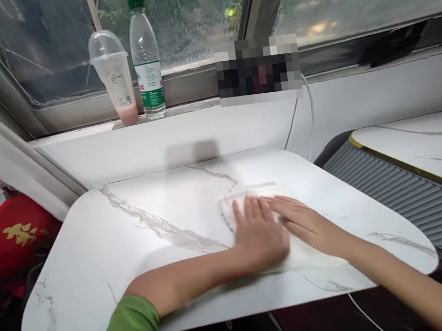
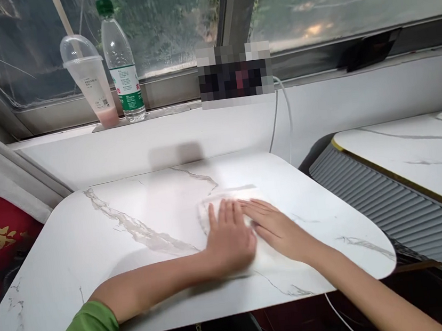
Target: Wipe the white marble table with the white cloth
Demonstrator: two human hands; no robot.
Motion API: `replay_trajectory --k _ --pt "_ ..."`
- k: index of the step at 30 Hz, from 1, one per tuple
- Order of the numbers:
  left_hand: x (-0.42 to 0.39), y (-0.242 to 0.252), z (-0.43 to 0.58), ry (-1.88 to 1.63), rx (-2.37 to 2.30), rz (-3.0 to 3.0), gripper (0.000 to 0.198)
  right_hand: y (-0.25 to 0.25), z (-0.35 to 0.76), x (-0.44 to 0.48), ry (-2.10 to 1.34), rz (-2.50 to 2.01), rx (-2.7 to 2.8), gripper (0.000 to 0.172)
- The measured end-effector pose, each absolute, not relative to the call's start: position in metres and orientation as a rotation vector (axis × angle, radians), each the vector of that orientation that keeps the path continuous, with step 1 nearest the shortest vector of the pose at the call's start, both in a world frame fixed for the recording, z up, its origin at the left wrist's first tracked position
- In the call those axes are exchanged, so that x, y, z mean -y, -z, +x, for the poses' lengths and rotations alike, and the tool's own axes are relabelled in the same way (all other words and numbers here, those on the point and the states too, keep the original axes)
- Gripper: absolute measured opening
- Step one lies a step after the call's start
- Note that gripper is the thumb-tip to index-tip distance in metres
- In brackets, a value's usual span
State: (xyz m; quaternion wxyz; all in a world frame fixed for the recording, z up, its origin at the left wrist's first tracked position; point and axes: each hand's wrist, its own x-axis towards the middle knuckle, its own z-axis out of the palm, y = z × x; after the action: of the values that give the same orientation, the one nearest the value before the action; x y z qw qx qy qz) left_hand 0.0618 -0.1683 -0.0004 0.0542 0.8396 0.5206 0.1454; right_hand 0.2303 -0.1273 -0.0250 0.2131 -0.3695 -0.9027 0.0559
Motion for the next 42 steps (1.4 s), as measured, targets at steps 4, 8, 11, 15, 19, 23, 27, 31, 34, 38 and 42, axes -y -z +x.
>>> replay_trajectory --k 4,8,11,15,19,23,27,31,34,38,42 --pt "0.171 0.000 0.111 -0.499 -1.452 2.626 0.064 0.036 0.287 0.144 -0.153 -1.331 2.377 0.055" --pt "0.145 0.002 0.139 -0.482 -1.435 2.605 0.062 0.038 0.305 0.127 -0.153 -1.448 2.250 0.058" --pt "0.114 0.005 0.143 -0.489 -1.443 2.590 0.060 0.033 0.301 0.095 -0.104 -1.457 2.248 0.057" --pt "0.062 0.008 0.129 -0.485 -1.500 2.578 0.057 0.027 0.279 0.041 -0.030 -1.427 2.275 0.053" --pt "0.014 0.007 0.103 -0.426 -1.585 2.528 0.055 0.022 0.239 -0.006 -0.016 -1.427 2.251 0.053" --pt "-0.003 0.006 0.078 -0.366 -1.624 2.490 0.056 0.018 0.207 -0.020 -0.051 -1.462 2.219 0.050" --pt "0.015 0.005 0.064 -0.355 -1.589 2.535 0.056 0.020 0.200 0.003 -0.034 -1.420 2.264 0.050" --pt "0.059 0.002 0.055 -0.251 -1.457 2.624 0.056 0.027 0.203 0.052 0.050 -1.416 2.287 0.052" --pt "0.106 -0.003 0.044 -0.220 -1.345 2.680 0.058 0.031 0.203 0.107 0.074 -1.348 2.326 0.056" --pt "0.174 -0.012 0.027 -0.182 -1.210 2.720 0.059 0.032 0.201 0.179 -0.014 -1.228 2.327 0.060" --pt "0.208 -0.016 0.018 -0.194 -1.210 2.688 0.060 0.021 0.204 0.203 -0.153 -1.174 2.386 0.057"
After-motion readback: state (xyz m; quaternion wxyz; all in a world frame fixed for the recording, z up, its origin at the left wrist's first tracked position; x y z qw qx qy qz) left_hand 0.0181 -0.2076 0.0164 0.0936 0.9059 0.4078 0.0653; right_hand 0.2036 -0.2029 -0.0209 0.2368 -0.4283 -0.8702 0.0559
